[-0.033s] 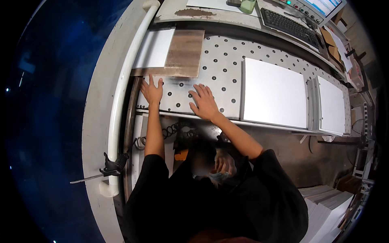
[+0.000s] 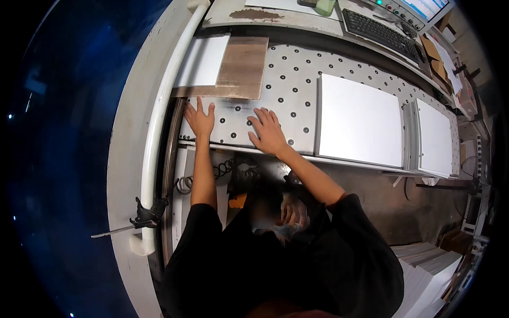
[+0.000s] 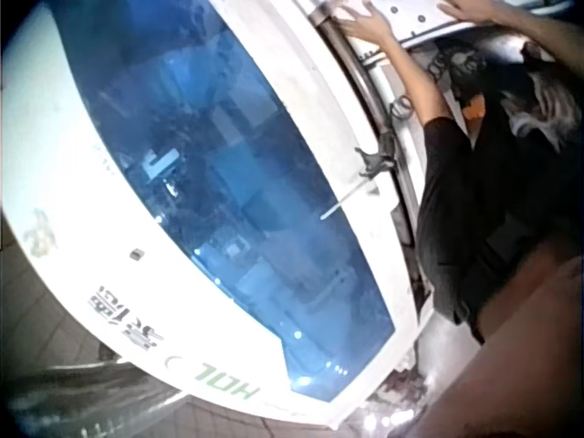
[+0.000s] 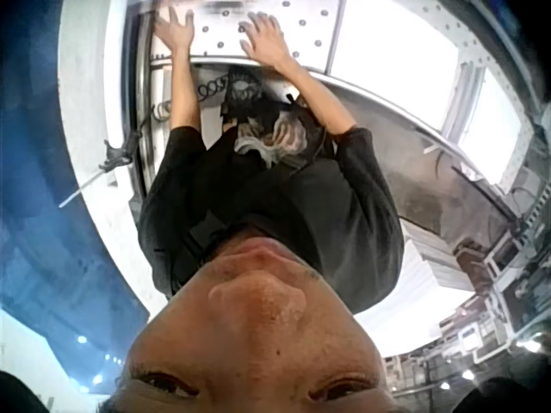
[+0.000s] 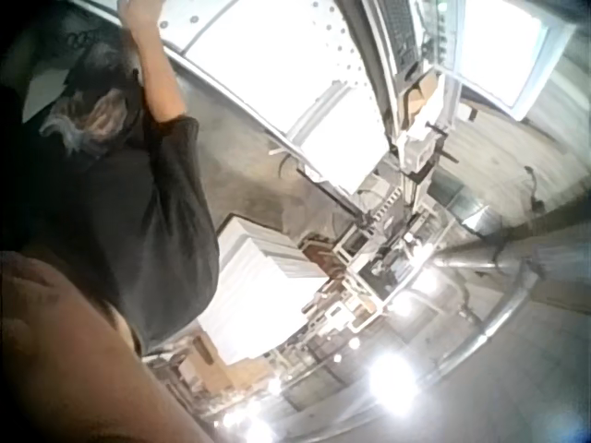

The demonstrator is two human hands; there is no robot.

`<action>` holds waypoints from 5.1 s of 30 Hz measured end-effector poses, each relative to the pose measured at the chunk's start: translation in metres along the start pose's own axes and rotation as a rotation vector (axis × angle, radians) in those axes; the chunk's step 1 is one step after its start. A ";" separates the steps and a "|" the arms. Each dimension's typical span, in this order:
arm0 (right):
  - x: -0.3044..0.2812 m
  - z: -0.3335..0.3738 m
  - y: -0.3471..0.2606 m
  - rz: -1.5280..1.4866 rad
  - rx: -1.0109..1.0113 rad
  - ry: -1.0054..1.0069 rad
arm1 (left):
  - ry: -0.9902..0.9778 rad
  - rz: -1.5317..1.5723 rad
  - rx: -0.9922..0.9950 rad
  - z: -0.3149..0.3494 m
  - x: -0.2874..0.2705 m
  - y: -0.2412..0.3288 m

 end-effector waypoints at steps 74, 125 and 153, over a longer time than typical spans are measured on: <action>-0.003 0.000 0.007 -0.109 -0.014 0.090 | 0.057 0.098 0.014 0.094 -0.019 0.013; -0.005 -0.003 0.002 -0.129 -0.027 0.058 | 1.023 0.002 -0.040 0.233 -0.373 0.055; 0.001 0.000 0.009 -0.144 -0.004 0.029 | 0.876 0.470 0.001 0.189 -0.342 0.052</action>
Point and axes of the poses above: each hand's wrist, its own z-axis away from the middle knuckle, its own x-axis out of the palm, y = z × x, the point moved 7 cm from there along -z, towards the middle knuckle, and after that the axes turned 3 degrees about z, right-handed, at the moved point
